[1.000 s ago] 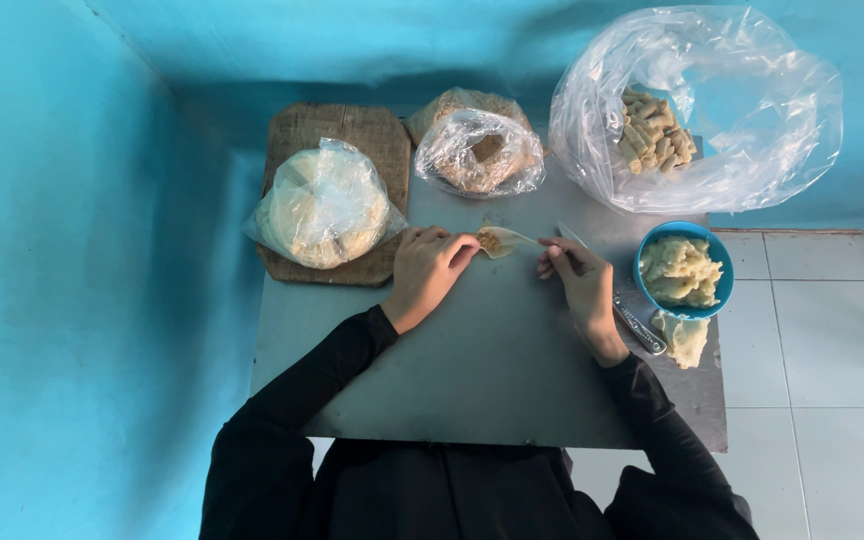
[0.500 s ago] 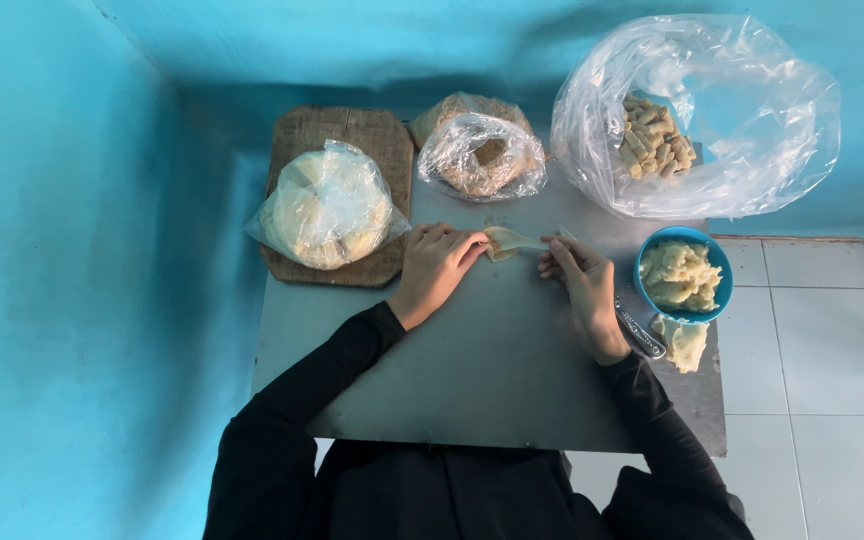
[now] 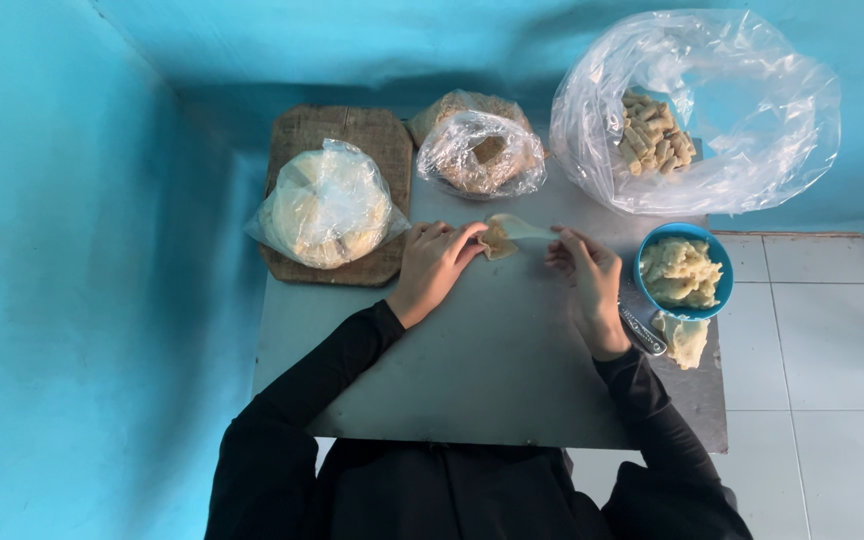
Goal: The person sits at a small metal table and folds square dough wrappers around spoonfuls of filling, pinching the edges closed to form triangular parcels. They take wrappers from a stack, add filling from a blue bowl, fold and seal each parcel by hand, and place the finished parcels into a plastic bag with others.
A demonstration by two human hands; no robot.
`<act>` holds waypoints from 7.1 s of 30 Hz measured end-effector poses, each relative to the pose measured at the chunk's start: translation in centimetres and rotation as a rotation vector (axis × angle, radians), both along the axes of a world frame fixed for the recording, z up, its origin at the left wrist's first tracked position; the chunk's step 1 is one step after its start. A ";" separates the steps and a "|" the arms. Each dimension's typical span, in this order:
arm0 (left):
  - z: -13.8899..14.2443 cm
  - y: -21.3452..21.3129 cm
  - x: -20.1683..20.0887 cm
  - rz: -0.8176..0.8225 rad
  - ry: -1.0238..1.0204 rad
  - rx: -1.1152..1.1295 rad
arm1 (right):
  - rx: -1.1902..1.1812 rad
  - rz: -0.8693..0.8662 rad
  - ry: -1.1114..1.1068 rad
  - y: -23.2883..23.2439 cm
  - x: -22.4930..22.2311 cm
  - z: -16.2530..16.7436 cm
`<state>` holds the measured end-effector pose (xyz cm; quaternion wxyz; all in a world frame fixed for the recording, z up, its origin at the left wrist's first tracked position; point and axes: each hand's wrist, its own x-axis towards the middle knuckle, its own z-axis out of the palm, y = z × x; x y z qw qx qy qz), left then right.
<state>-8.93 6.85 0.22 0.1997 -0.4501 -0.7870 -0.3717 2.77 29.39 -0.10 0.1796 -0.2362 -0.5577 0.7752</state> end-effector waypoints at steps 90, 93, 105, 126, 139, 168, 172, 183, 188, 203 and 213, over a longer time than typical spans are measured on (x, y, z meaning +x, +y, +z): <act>-1.8 -2.7 0.8 -0.098 0.249 -0.346 | 1.458 0.618 0.282 -2.5 -0.4 4.6; -1.4 -2.7 0.8 -0.105 0.244 -0.323 | 1.462 0.621 0.314 -2.5 -0.7 4.7; -0.7 -1.3 -0.7 -0.162 0.180 -0.234 | 1.567 0.620 0.263 -2.1 -1.2 4.6; -0.9 0.3 -0.5 -0.047 -0.055 -0.108 | 1.217 0.413 0.182 -2.1 -3.6 1.2; 0.0 -0.3 0.7 -0.024 -0.286 -0.113 | 1.431 0.465 0.308 -2.5 -2.7 1.6; -0.4 1.9 -2.8 0.026 -0.437 -0.277 | 1.182 0.907 0.092 0.2 -7.9 5.1; -0.1 2.3 -3.6 0.045 -0.583 -0.375 | 1.083 0.949 -0.124 0.5 -8.8 5.2; -1.2 1.2 -1.1 0.069 -0.238 -0.199 | 1.348 0.623 0.154 -0.7 -4.6 3.4; -2.0 0.7 1.0 0.088 0.076 -0.213 | 1.310 0.538 0.181 -1.0 -3.2 3.1; -1.3 1.6 -1.5 0.006 -0.362 -0.218 | 1.050 0.682 -0.202 0.4 -5.6 3.6; -1.8 2.3 -3.0 0.035 -0.456 -0.363 | 0.955 0.627 -0.136 -0.6 -5.8 3.3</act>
